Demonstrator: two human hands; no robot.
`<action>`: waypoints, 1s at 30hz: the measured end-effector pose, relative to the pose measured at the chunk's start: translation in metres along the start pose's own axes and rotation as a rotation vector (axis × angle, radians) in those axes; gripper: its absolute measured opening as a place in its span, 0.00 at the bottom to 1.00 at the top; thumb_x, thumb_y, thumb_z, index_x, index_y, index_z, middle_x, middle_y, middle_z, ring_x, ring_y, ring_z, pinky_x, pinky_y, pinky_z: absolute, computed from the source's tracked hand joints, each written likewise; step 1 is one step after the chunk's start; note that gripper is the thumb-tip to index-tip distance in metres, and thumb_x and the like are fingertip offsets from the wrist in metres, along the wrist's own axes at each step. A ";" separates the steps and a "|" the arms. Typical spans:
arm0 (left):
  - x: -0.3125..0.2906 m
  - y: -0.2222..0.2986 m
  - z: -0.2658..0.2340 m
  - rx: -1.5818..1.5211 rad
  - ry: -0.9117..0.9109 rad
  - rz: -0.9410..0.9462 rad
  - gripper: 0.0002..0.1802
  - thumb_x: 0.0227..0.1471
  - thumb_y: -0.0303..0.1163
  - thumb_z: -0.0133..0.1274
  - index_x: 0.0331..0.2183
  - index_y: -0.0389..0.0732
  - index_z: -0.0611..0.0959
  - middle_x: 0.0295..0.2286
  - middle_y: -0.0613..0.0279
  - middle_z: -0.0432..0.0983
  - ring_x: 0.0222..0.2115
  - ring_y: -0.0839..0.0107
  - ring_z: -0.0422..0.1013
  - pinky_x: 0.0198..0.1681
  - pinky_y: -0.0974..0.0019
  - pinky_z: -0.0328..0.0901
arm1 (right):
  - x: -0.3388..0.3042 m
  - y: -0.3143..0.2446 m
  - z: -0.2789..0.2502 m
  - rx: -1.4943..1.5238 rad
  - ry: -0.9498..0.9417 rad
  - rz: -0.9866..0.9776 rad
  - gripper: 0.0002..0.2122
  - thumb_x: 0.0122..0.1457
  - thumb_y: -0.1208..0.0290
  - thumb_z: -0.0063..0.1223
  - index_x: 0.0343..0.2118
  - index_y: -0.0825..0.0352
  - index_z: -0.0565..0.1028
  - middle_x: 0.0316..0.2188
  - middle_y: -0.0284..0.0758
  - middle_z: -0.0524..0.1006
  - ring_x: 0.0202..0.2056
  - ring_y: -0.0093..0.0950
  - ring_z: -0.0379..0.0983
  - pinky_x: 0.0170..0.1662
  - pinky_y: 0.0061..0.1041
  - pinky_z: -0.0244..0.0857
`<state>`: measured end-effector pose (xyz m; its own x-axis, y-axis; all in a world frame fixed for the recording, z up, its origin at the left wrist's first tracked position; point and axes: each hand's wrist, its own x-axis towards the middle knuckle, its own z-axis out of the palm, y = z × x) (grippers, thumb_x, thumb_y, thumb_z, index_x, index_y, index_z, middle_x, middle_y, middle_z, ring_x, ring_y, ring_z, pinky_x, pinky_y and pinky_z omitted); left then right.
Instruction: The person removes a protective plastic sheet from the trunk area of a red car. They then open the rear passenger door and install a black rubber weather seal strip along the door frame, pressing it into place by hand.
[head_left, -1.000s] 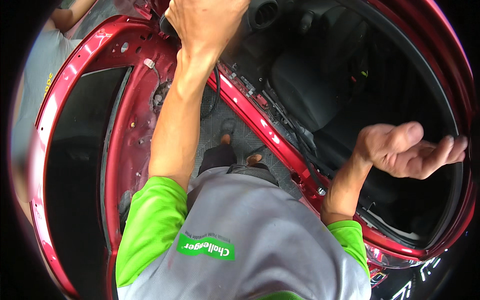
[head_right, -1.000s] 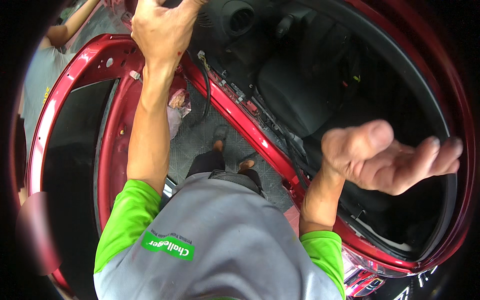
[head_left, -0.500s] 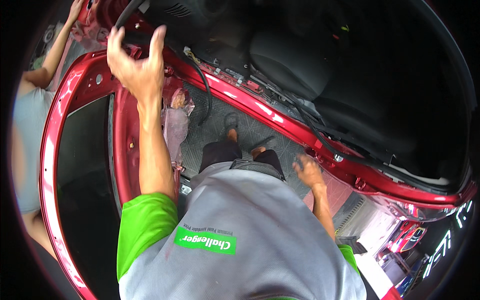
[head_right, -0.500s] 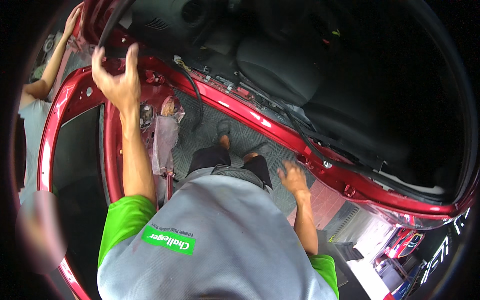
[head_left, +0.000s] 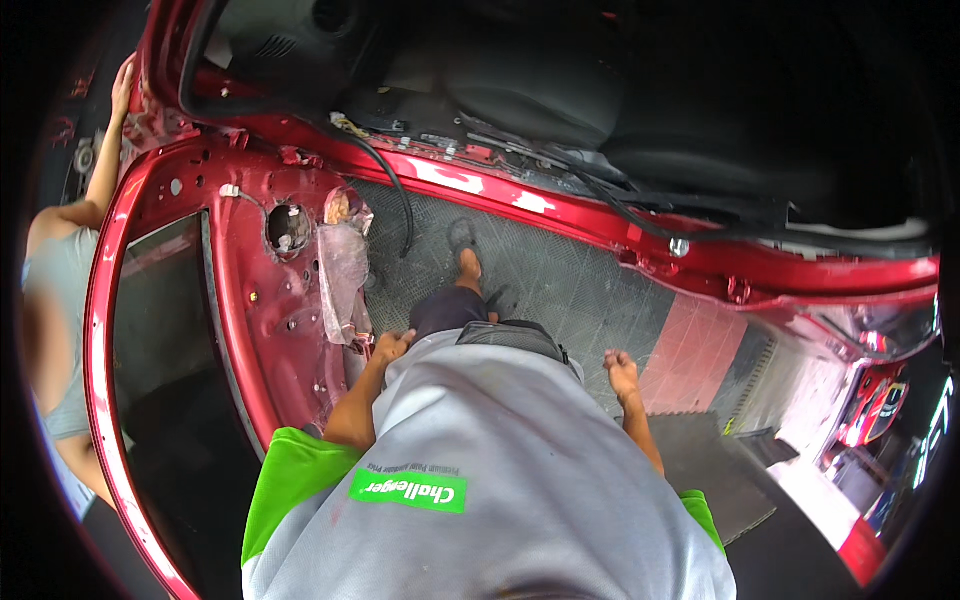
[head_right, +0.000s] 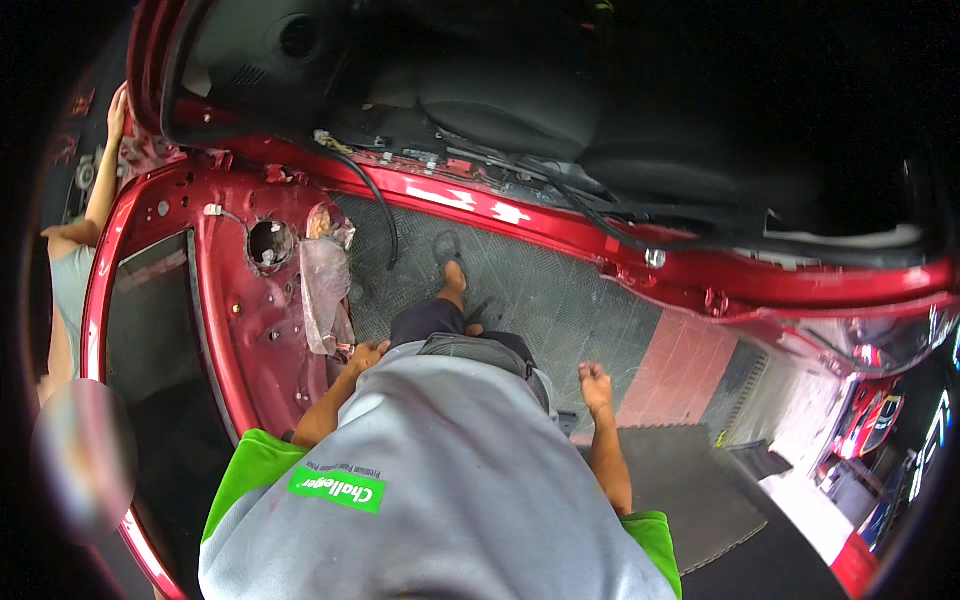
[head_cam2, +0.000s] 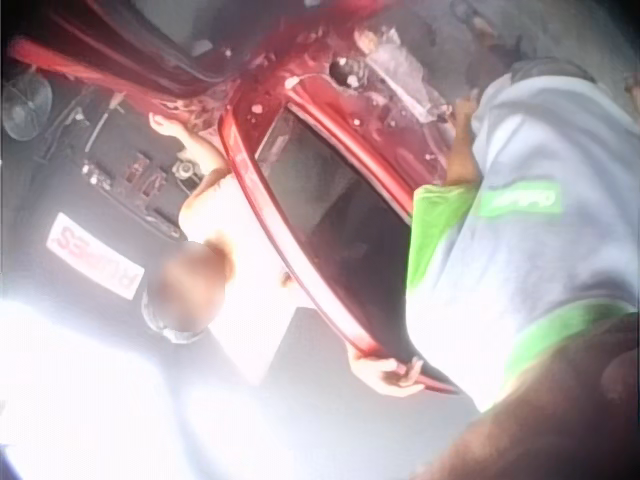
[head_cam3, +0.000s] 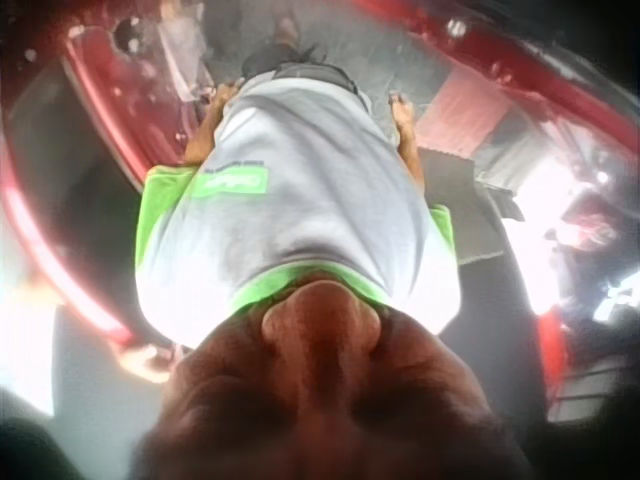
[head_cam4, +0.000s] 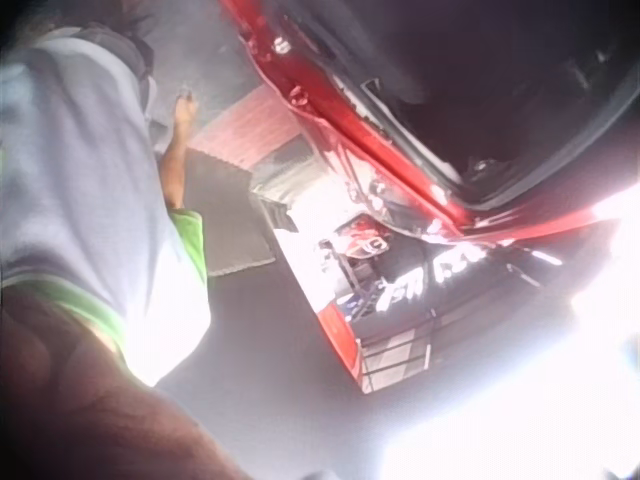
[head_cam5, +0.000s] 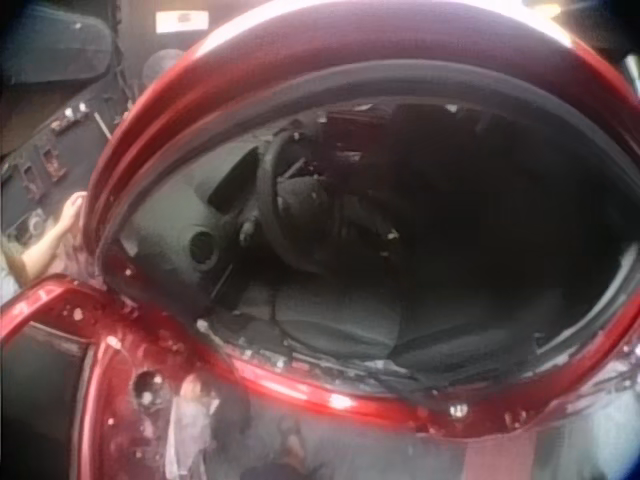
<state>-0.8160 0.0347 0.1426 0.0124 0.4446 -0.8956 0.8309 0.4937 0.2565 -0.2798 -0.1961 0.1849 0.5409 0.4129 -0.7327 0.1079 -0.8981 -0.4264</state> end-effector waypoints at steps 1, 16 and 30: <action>0.002 -0.024 0.008 -0.045 0.028 0.005 0.32 0.56 0.56 0.60 0.40 0.30 0.85 0.38 0.42 0.83 0.42 0.52 0.79 0.48 0.56 0.70 | -0.007 -0.011 0.002 0.032 0.056 -0.047 0.20 0.67 0.58 0.54 0.50 0.71 0.78 0.39 0.39 0.83 0.41 0.30 0.78 0.49 0.31 0.70; -0.045 0.018 -0.036 -0.332 0.295 0.248 0.28 0.60 0.49 0.60 0.42 0.29 0.82 0.34 0.56 0.82 0.37 0.69 0.75 0.45 0.64 0.68 | -0.045 0.139 0.058 0.244 -0.037 0.194 0.12 0.66 0.64 0.57 0.42 0.67 0.81 0.34 0.31 0.81 0.33 0.24 0.77 0.40 0.27 0.72; -0.020 0.106 -0.067 0.244 0.431 0.389 0.33 0.58 0.46 0.56 0.54 0.28 0.75 0.52 0.33 0.74 0.55 0.39 0.70 0.58 0.50 0.65 | 0.005 -0.007 0.082 -0.153 -0.090 -0.074 0.26 0.62 0.54 0.58 0.56 0.70 0.75 0.55 0.49 0.77 0.58 0.43 0.73 0.61 0.38 0.66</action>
<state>-0.7654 0.1278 0.2120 0.1566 0.8438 -0.5133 0.9142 0.0728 0.3986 -0.3460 -0.1751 0.1405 0.4508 0.4842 -0.7499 0.2742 -0.8746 -0.3999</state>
